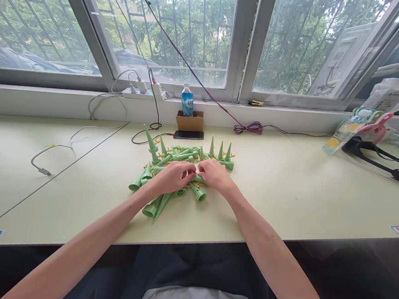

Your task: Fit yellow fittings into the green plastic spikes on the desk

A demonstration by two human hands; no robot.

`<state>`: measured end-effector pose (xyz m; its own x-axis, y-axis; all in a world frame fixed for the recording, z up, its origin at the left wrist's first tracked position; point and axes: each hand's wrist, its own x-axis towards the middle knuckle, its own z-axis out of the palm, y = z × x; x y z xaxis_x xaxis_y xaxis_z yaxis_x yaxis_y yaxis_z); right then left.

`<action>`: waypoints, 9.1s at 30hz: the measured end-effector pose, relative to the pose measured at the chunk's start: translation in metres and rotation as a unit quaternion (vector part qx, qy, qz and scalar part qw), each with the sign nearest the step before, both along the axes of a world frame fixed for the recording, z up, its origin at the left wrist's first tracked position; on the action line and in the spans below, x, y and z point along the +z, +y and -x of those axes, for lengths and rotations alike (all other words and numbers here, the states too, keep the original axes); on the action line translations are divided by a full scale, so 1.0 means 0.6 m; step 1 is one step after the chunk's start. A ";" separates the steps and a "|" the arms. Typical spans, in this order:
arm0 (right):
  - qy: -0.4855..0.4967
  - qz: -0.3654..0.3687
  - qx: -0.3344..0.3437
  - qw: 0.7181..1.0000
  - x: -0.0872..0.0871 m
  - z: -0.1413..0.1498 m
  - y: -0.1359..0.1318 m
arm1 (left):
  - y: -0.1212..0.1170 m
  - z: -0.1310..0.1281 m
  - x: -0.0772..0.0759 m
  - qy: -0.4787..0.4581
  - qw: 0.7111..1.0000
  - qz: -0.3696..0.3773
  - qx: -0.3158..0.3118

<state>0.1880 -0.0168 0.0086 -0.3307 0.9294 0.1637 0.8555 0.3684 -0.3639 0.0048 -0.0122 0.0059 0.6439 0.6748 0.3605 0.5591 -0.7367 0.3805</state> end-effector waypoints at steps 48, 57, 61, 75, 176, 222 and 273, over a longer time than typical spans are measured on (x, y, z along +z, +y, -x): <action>0.318 -0.221 0.062 0.920 0.004 0.004 0.000 | 0.007 -0.001 -0.004 -0.075 0.996 -0.003 0.044; 0.388 -0.181 0.106 0.897 0.004 0.011 -0.007 | 0.001 -0.006 0.008 -0.127 0.992 0.009 0.016; 0.388 -0.189 0.099 0.897 0.006 0.011 -0.010 | 0.002 -0.007 0.009 -0.151 0.988 0.033 0.026; 0.056 -0.073 -0.033 0.995 -0.004 -0.017 0.010 | 0.012 -0.001 0.010 -0.213 0.970 0.006 0.115; 0.291 -0.146 0.092 0.941 0.007 0.001 -0.003 | 0.011 0.002 0.012 -0.210 0.962 -0.077 0.158; 0.240 -0.050 0.124 0.962 -0.005 0.004 0.000 | 0.015 0.003 -0.008 -0.123 0.989 -0.022 0.078; 0.108 -0.030 0.234 0.966 -0.024 0.020 -0.005 | 0.022 0.008 -0.002 -0.151 0.977 -0.003 0.150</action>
